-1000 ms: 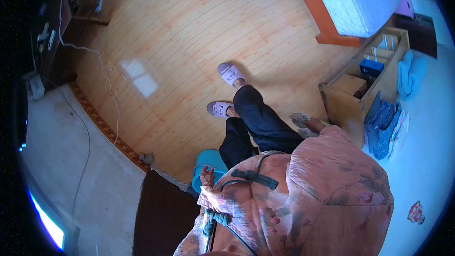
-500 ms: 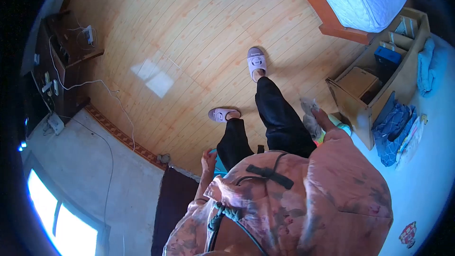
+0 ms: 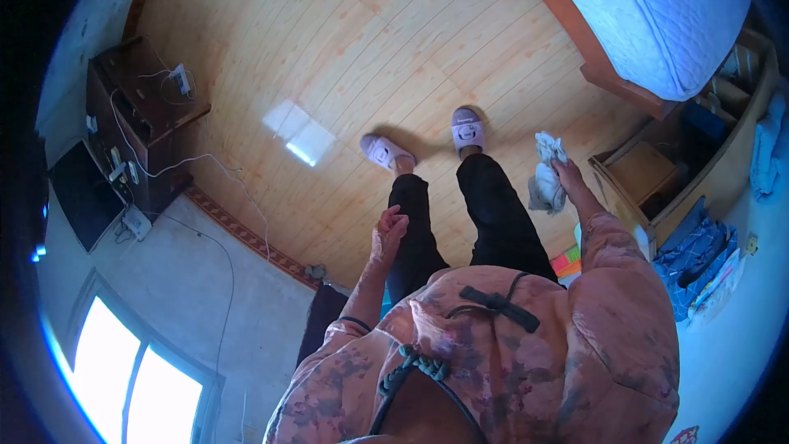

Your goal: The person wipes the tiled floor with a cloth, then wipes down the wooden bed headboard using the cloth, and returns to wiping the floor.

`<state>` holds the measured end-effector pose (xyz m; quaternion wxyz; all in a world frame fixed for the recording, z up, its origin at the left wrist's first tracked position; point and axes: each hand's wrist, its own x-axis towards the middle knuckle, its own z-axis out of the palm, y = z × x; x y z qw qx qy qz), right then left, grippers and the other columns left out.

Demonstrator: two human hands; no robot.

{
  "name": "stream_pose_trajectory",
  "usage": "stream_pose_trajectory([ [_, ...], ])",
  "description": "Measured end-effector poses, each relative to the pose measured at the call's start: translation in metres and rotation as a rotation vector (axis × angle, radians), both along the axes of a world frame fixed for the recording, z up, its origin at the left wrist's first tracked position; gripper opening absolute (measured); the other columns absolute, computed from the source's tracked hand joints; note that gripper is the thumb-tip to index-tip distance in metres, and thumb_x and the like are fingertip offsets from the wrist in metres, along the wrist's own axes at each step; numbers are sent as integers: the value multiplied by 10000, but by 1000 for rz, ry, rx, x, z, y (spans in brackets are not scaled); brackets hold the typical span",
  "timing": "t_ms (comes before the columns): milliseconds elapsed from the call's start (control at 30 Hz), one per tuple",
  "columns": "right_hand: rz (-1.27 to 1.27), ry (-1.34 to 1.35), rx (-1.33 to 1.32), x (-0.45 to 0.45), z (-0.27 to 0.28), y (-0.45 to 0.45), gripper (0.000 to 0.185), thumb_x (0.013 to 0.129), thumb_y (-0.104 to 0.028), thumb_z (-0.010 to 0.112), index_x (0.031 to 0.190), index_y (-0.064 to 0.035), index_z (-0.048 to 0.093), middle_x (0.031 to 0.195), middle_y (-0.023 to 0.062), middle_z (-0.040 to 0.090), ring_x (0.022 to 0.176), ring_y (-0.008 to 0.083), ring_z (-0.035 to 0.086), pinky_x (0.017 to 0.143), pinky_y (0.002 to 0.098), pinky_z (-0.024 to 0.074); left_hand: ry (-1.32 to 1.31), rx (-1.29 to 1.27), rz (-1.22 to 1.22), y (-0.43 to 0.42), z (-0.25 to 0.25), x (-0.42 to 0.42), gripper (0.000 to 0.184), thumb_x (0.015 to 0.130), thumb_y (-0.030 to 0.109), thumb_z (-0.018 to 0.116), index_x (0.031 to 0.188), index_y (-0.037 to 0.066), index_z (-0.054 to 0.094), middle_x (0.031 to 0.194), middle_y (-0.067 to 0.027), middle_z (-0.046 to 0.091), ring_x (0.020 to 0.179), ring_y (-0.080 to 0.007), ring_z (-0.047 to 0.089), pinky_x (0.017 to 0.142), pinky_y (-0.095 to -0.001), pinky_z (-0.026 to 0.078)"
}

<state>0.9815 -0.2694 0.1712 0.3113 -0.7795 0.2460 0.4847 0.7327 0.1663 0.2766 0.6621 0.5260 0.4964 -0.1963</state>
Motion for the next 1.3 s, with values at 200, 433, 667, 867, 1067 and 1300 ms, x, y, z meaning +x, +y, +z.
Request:
stream_pose_trajectory([
  [200, -307, 43, 122, 27, 28, 60, 486, 904, -337, 541, 1271, -24, 481, 1081, 97, 601, 959, 179, 579, 822, 319, 471, 162, -3, -130, 74, -43, 7, 486, 818, 143, 669, 1244, -13, 494, 865, -48, 626, 795, -107, 571, 749, -252, 474],
  [433, -186, -138, -253, 46, -31, 90, 488, 860, -372, 588, 1181, -10, 525, 993, 104, 615, 857, 199, 598, 769, 334, 476, 50, 243, -269, 211, -152, 44, 424, 810, 135, 679, 1174, -17, 521, 746, -29, 620, 659, -113, 545, 622, -288, 463],
  [667, 50, -256, -241, 106, -212, 119, 382, 867, -352, 582, 1070, -31, 550, 889, 98, 613, 781, 208, 575, 715, 358, 461, 221, 503, -610, 294, -304, 98, 465, 803, 179, 687, 1187, -26, 524, 801, -123, 671, 747, -192, 621, 703, -323, 489],
  [867, -271, -469, -409, 108, -350, 16, 473, 885, -354, 547, 1204, -10, 482, 1072, 158, 571, 938, 258, 580, 766, 379, 484, 310, 828, -582, 280, -466, 164, 681, 852, 355, 639, 1331, -49, 372, 1234, -245, 526, 1130, -374, 512, 944, -432, 408],
  [1067, -330, -236, -881, 52, -436, -100, 567, 880, -413, 539, 1243, 15, 457, 1227, 222, 542, 1104, 339, 556, 901, 417, 451, 198, 1158, -479, 218, -545, 227, 864, 858, 596, 492, 1452, 40, 201, 1424, -282, 274, 1321, -431, 261, 1058, -547, 224],
  [1300, -41, -359, -1169, 141, -492, -48, 494, 884, -421, 484, 1238, -77, 470, 1199, 340, 477, 1036, 429, 569, 868, 500, 471, 306, 1389, -454, 193, -584, 224, 982, 817, 775, 283, 1484, 74, 115, 1487, -323, 86, 1395, -452, 56, 1092, -575, 67],
])
